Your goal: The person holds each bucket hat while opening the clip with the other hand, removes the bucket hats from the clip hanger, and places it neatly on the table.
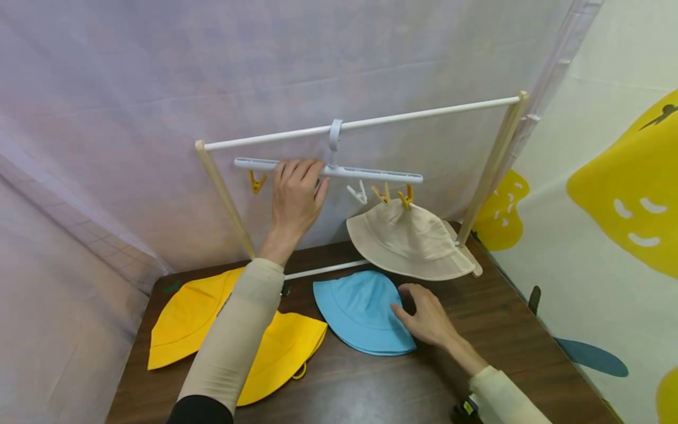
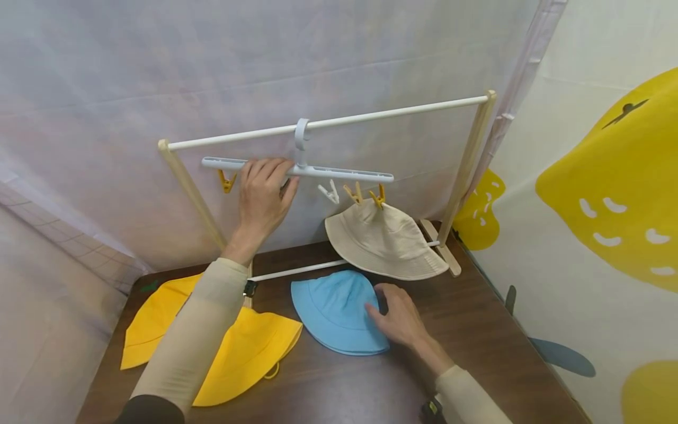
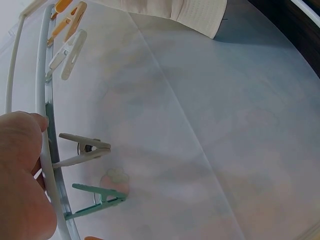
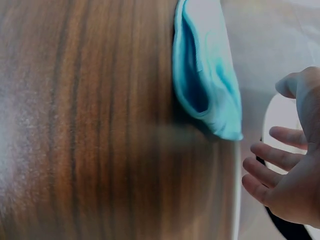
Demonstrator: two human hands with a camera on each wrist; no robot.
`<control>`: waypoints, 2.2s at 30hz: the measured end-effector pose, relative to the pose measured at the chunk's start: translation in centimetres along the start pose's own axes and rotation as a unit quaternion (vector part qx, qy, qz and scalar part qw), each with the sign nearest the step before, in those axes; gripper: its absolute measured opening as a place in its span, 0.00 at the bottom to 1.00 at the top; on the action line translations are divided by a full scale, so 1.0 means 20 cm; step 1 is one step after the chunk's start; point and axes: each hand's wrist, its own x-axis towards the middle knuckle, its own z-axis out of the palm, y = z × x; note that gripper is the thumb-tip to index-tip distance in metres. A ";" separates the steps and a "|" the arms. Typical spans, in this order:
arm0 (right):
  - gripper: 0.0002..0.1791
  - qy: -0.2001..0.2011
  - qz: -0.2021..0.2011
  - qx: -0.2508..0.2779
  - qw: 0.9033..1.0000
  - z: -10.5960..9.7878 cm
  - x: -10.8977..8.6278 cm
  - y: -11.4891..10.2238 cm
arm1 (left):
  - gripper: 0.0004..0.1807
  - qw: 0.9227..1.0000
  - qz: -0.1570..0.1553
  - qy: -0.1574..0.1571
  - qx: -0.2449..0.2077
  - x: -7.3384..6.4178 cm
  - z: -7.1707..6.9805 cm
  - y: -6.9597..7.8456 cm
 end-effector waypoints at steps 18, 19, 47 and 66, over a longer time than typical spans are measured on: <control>0.25 0.076 -0.143 -0.018 0.987 -0.25 0.02 -0.24 | 0.12 1.000 -0.003 0.012 -0.004 0.00 0.00 0.00; 0.26 0.081 -0.153 -0.019 0.985 -0.26 0.03 -0.25 | 0.12 1.000 -0.003 0.012 -0.003 0.00 0.00 0.00; 0.31 0.165 -0.237 -0.016 0.957 -0.49 0.20 -0.23 | 0.12 1.000 -0.008 0.008 0.006 -0.01 0.01 0.00; 0.37 0.171 -0.168 -0.051 0.970 -0.62 0.32 -0.08 | 0.12 1.000 -0.007 0.012 0.006 -0.01 0.01 0.00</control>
